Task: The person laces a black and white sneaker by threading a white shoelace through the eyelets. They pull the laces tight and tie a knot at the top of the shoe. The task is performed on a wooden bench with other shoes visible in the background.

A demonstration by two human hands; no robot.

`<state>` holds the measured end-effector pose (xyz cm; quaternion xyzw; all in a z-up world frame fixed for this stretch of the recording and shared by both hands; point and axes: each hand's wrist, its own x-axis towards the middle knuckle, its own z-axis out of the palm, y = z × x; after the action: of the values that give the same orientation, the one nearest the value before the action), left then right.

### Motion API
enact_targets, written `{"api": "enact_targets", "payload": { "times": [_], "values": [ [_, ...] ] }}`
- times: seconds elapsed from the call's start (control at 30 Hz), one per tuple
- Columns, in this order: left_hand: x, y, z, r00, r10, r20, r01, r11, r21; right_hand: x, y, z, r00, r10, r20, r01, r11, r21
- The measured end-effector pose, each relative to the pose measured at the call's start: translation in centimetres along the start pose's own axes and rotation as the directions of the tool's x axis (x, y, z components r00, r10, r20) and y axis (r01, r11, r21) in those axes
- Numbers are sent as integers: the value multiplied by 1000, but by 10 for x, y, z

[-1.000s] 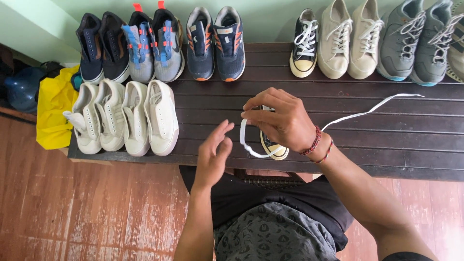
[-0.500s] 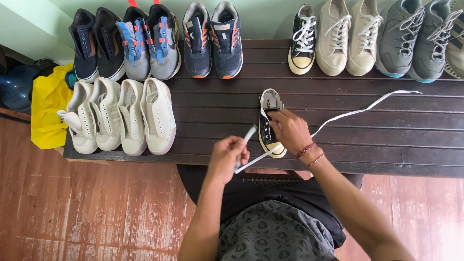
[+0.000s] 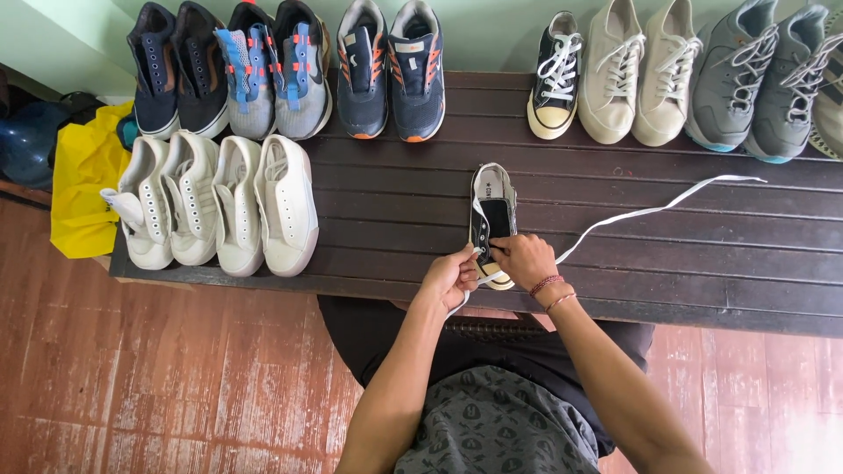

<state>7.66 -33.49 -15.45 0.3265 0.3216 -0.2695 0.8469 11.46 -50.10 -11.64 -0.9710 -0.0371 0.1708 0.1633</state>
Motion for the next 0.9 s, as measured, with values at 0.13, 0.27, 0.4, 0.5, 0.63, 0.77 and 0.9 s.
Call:
{"api": "enact_targets", "payload": {
  "times": [0.13,0.27,0.4,0.5,0.63,0.77,0.9],
  "values": [
    [-23,9,13,999,53,-6,-54,999,-10,-1,4,0,1000,8,5,-8,999,31],
    [-21,5,7,991,93,-97,-88,994,62,2,10,13,1000,-3,-16,3,1000,-2],
    [-19,1,5,967,97,-237,-85,995,58,2,10,15,998,-29,-50,29,999,-19],
    [-5,-7,2,931,112,-349,-101,994,49,-4,6,7,998,-39,-54,37,999,-30],
    [5,-17,0,886,127,-446,-100,992,82,-5,5,8,996,-50,-71,48,998,-27],
    [11,-19,-6,857,157,-491,-158,987,39,-3,9,13,996,-54,-72,52,998,-32],
    [11,-20,-5,848,164,-504,-157,986,56,-1,10,15,996,-54,-70,51,998,-34]
  ]
}}
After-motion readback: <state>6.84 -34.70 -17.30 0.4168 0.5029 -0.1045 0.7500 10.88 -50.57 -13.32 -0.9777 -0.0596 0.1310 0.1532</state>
